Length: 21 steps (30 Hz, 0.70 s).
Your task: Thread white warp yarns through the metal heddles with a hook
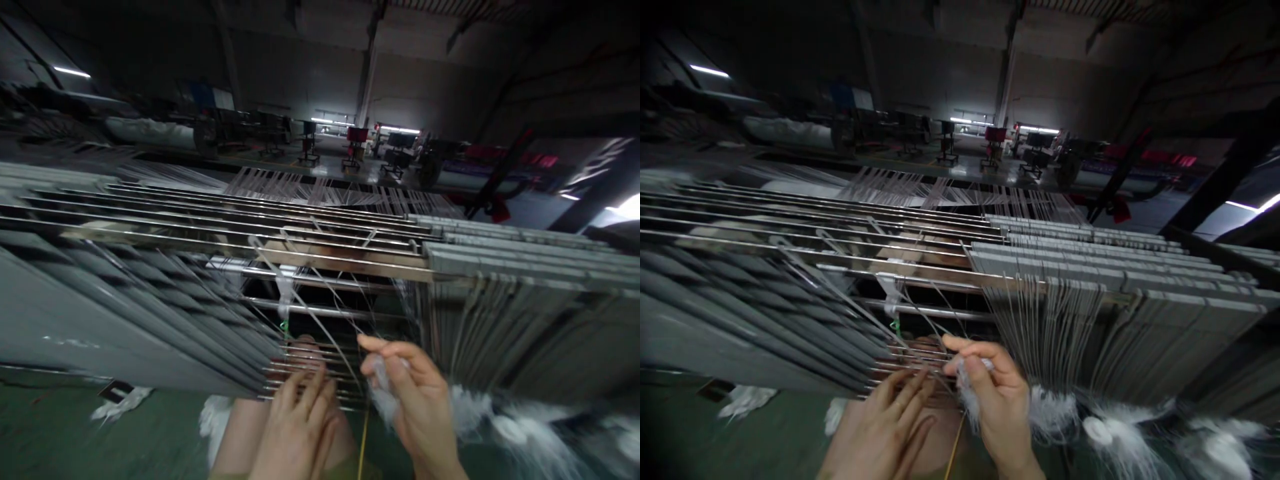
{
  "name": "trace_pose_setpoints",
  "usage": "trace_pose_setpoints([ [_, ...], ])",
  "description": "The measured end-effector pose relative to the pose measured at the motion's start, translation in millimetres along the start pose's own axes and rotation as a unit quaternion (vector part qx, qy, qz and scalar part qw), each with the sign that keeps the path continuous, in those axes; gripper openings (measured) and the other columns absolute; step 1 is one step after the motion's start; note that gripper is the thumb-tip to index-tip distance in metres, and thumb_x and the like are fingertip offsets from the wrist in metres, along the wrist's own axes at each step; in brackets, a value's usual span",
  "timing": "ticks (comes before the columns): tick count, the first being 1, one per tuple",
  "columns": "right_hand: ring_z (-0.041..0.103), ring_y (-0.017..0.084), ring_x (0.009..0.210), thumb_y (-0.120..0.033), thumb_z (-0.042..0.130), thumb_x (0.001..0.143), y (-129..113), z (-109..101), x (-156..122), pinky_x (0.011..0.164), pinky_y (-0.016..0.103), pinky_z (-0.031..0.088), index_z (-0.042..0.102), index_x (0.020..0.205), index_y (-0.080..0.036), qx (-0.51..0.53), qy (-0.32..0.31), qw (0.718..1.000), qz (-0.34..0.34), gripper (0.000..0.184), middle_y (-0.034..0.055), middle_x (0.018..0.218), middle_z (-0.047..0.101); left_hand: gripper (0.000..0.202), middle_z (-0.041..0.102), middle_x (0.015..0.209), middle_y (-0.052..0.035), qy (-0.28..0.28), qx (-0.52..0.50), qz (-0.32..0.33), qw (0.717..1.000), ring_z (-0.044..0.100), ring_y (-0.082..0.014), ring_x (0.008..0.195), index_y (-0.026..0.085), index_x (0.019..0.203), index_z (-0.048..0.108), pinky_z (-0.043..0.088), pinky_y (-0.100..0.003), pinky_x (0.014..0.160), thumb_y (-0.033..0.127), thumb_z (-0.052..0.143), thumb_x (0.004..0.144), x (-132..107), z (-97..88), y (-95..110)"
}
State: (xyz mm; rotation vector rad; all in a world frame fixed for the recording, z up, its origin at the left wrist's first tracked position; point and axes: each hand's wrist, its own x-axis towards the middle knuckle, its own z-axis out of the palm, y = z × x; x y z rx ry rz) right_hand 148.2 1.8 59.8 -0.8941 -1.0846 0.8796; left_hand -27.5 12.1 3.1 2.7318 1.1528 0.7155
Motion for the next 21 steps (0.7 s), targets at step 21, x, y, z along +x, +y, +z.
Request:
trace_pose_setpoints([
  [21, 0.056, 0.021, 0.093, -0.008, 0.048, 0.086, -2.4, 37.8, 24.8, 0.081, 0.035, 0.050, 0.067, 0.097, -0.019, -0.421, -0.050, 0.892, -0.158, 0.024, 0.0090, 0.093, 0.058, 0.016, 0.071, 0.090, -0.0086, 0.123, -0.462, -0.220, 0.850, 0.069, -0.0176, 0.067, 0.015, 0.094, 0.057, 0.056, -0.029, 0.062, 0.026, 0.054, 0.082, 81.5, -37.9, -53.8],
])
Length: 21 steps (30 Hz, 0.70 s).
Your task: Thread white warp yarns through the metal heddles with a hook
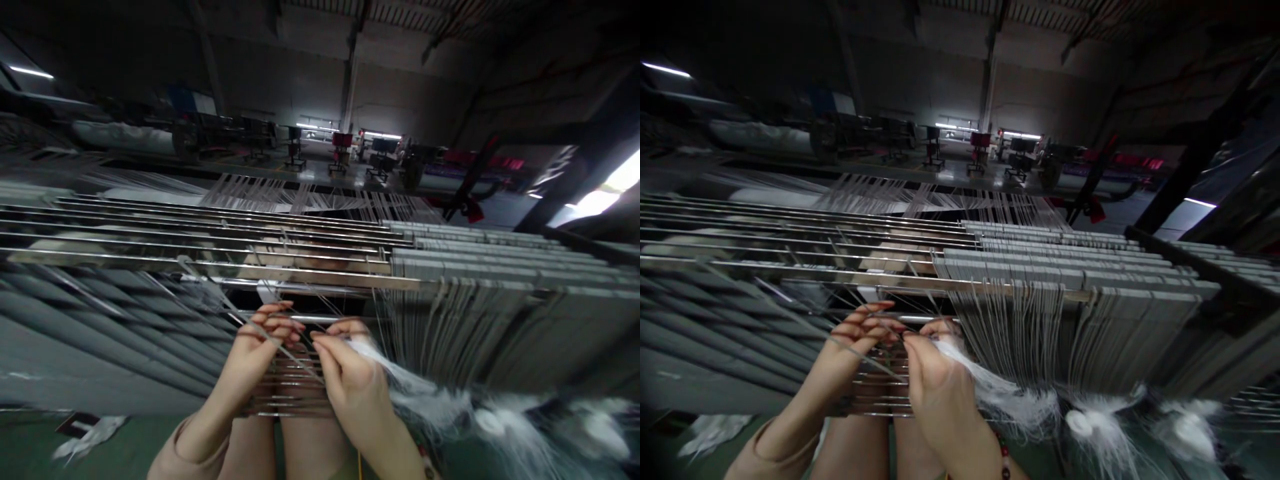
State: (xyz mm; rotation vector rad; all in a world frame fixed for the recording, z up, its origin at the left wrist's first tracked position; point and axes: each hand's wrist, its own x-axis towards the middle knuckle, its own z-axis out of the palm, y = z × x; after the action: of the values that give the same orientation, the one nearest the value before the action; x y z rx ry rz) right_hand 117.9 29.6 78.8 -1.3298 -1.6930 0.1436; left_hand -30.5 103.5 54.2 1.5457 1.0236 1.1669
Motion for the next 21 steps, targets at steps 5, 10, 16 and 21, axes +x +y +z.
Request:
trace_pose_setpoints([
  [5, 0.059, 0.021, 0.092, -0.008, 0.051, 0.086, -4.9, 8.5, 11.5, 0.081, 0.032, 0.050, 0.068, 0.090, -0.017, -0.018, -0.051, 0.999, 0.001, 0.020, 0.0067, 0.086, 0.065, 0.017, 0.068, 0.078, 0.0001, 0.019, -0.160, -0.019, 0.987, 0.065, -0.0146, 0.073, 0.022, 0.096, 0.046, 0.051, -0.026, 0.070, 0.022, 0.059, 0.084, -34.5, -6.4, 20.8],
  [10, 0.060, 0.022, 0.090, -0.013, 0.051, 0.088, -3.1, 14.4, 16.0, 0.081, 0.034, 0.049, 0.068, 0.090, -0.017, -0.027, -0.064, 0.997, -0.032, 0.018, 0.0073, 0.085, 0.068, 0.012, 0.059, 0.074, 0.0025, -0.078, -0.160, -0.010, 0.984, 0.057, -0.0126, 0.070, 0.023, 0.083, 0.044, 0.046, -0.024, 0.067, 0.024, 0.055, 0.086, -50.8, 0.7, 23.1],
  [16, 0.061, 0.019, 0.085, -0.009, 0.054, 0.085, -5.9, 9.8, 9.0, 0.076, 0.031, 0.050, 0.068, 0.085, -0.017, 0.016, 0.011, 1.000, 0.015, 0.016, 0.0058, 0.084, 0.064, 0.008, 0.061, 0.088, -0.0022, 0.020, -0.087, -0.030, 0.996, 0.060, -0.0149, 0.076, 0.022, 0.088, 0.046, 0.048, -0.027, 0.069, 0.026, 0.053, 0.087, -45.0, -3.0, -5.1],
  [21, 0.058, 0.019, 0.083, -0.004, 0.055, 0.083, 0.5, 4.6, -34.8, 0.069, 0.032, 0.049, 0.066, 0.104, -0.027, 0.028, 0.235, 0.971, -0.028, 0.033, 0.0056, 0.094, 0.058, 0.008, 0.063, 0.101, -0.0088, 0.039, 0.120, 0.089, 0.988, 0.060, -0.0251, 0.096, 0.024, 0.088, 0.061, 0.047, -0.037, 0.083, 0.027, 0.059, 0.081, -92.6, 20.3, -36.3],
])
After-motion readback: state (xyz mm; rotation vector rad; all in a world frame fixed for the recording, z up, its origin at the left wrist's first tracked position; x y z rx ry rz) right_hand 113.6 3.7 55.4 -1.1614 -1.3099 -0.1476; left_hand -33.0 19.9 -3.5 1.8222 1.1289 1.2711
